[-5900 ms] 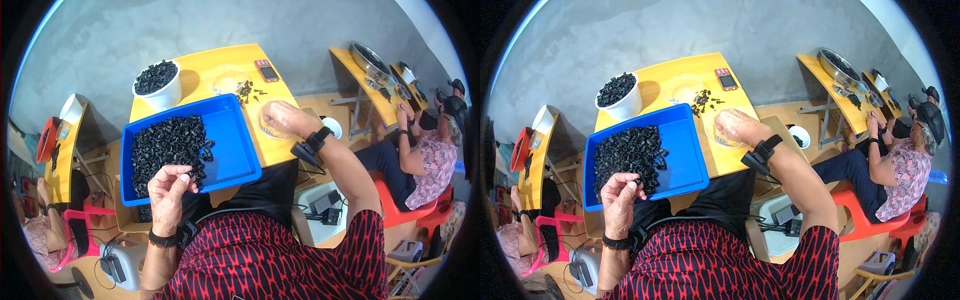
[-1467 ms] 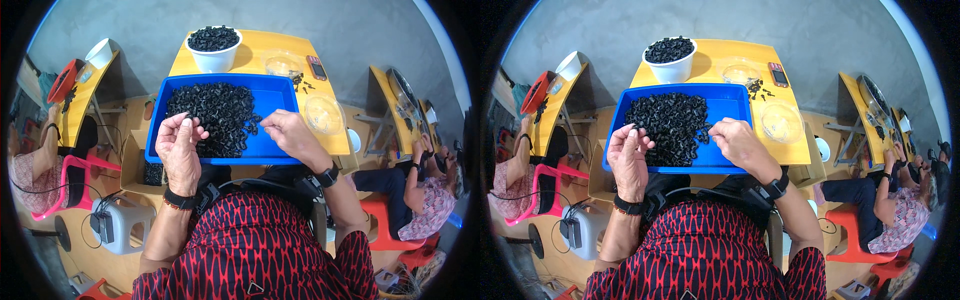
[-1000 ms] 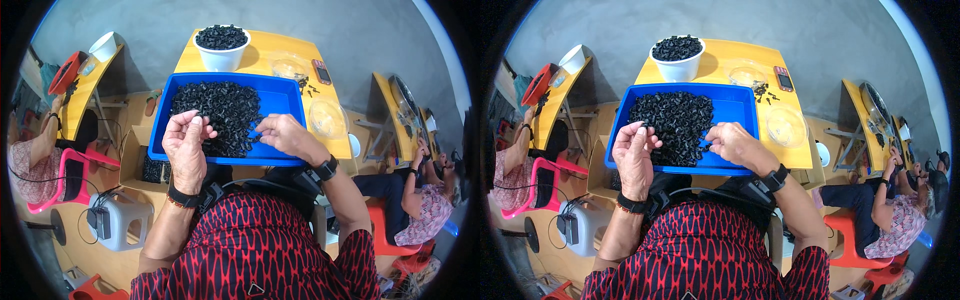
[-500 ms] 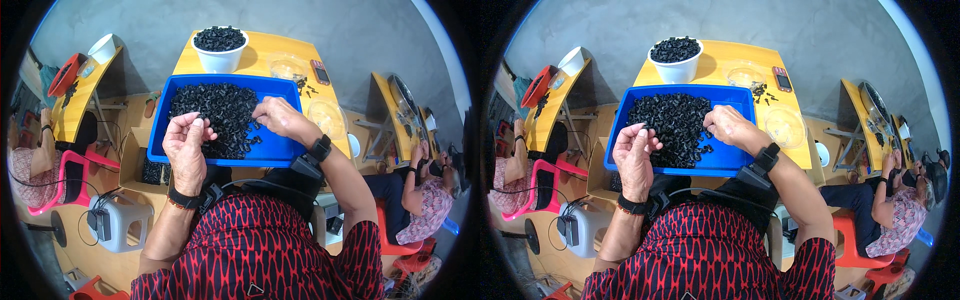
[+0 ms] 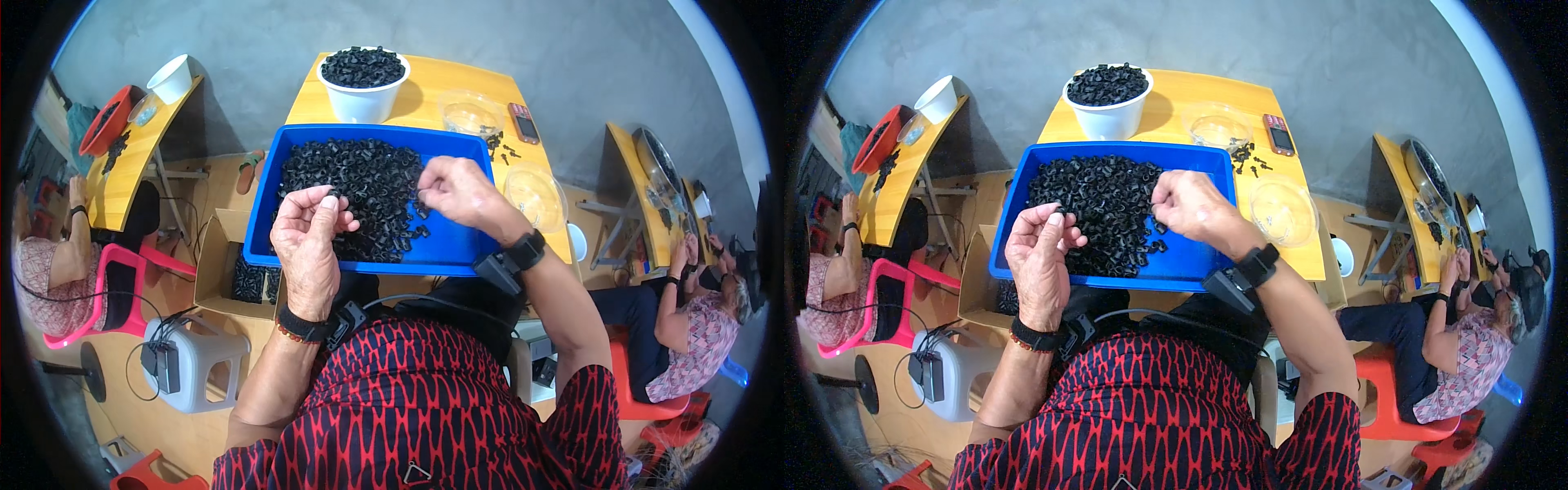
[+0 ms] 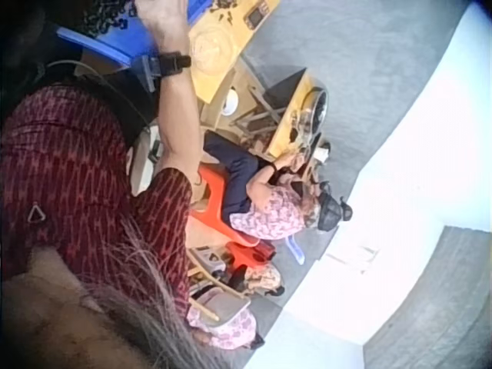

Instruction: Assembling small black plastic components by hand from a tray.

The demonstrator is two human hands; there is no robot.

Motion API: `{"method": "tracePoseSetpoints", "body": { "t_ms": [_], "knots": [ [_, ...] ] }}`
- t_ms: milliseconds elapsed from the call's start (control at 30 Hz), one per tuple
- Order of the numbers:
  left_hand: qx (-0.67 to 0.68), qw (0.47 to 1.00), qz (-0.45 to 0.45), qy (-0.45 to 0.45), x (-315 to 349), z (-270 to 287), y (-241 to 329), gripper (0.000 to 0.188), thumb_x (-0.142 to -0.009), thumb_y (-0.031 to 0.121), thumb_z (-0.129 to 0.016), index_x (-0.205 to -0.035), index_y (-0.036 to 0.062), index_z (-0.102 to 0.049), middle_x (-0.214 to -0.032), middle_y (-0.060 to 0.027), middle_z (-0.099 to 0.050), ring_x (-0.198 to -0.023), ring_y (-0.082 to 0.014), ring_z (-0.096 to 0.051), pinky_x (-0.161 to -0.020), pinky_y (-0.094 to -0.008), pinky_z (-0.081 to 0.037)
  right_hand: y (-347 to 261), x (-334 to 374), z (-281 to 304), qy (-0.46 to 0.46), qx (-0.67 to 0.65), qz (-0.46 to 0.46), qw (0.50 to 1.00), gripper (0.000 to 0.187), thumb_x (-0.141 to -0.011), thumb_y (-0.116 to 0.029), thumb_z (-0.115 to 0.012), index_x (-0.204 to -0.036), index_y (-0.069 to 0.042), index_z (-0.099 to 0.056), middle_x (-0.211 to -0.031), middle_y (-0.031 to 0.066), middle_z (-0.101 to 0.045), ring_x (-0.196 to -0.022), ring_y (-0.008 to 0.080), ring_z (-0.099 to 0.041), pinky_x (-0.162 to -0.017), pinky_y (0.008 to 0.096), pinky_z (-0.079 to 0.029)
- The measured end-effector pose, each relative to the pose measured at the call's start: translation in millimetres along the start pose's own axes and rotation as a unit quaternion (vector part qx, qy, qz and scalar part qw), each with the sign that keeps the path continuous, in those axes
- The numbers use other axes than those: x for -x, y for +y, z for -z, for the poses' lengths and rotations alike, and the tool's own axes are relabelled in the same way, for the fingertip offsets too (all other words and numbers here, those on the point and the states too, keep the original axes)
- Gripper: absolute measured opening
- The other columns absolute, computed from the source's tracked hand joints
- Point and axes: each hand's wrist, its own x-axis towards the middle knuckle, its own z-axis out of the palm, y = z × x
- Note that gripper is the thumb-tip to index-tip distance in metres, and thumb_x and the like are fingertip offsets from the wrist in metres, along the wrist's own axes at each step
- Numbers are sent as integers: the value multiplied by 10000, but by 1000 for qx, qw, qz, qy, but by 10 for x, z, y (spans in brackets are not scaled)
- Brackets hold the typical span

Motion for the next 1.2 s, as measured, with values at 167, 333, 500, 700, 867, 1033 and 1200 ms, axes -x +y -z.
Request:
{"method": "tracePoseSetpoints", "body": {
  "t_ms": [167,333,500,700,867,1033,1200],
  "knots": [
    [-15,1000,6,-16,39,-78,47,144,-959,58,-624,-1098,19,-618,-930,-97,-677,-756,-143,-651,-693,-305,-586,-81,218,186,36,-307,-62,949,87,-876,-20,-656,-945,18,-621,-848,103,-677,-754,167,-702,-641,280,-581],
    [-1,990,100,-103,204,-212,31,179,-970,77,-616,-1123,-17,-622,-939,-118,-691,-771,-153,-679,-712,-324,-609,-104,471,24,69,-406,-7,911,99,-901,-3,-661,-985,25,-617,-848,96,-674,-713,156,-701,-611,252,-582],
    [25,969,176,-170,286,-306,58,149,-943,18,-632,-1085,-27,-630,-924,-128,-710,-764,-165,-707,-717,-304,-617,-213,704,-101,58,-403,36,912,137,-935,-10,-640,-1066,26,-656,-858,64,-665,-728,123,-687,-637,244,-575],
    [22,962,192,-193,320,-293,50,158,-944,26,-633,-1091,-32,-633,-950,-137,-714,-777,-166,-710,-725,-305,-618,-370,781,-179,79,-348,81,931,194,-924,12,-650,-1115,25,-679,-987,70,-660,-812,113,-683,-704,236,-562],
    [19,959,187,-210,316,-273,16,165,-953,47,-631,-1103,-20,-623,-961,-134,-708,-801,-174,-710,-736,-344,-625,-411,832,-225,94,-406,35,909,174,-898,53,-662,-1070,27,-668,-997,77,-668,-843,117,-686,-721,247,-567],
    [21,961,186,-206,322,-277,8,168,-950,45,-634,-1103,-23,-621,-950,-130,-708,-792,-171,-709,-729,-338,-626,-379,837,-263,122,-370,60,919,149,-871,76,-678,-1001,6,-660,-980,73,-680,-855,125,-683,-728,252,-564],
    [20,960,201,-193,331,-297,44,144,-939,21,-638,-1069,-40,-633,-932,-114,-702,-768,-154,-697,-714,-300,-620,-395,810,-205,159,-219,179,946,169,-831,85,-699,-967,-13,-673,-931,110,-690,-835,151,-680,-718,260,-557]
  ]
}}
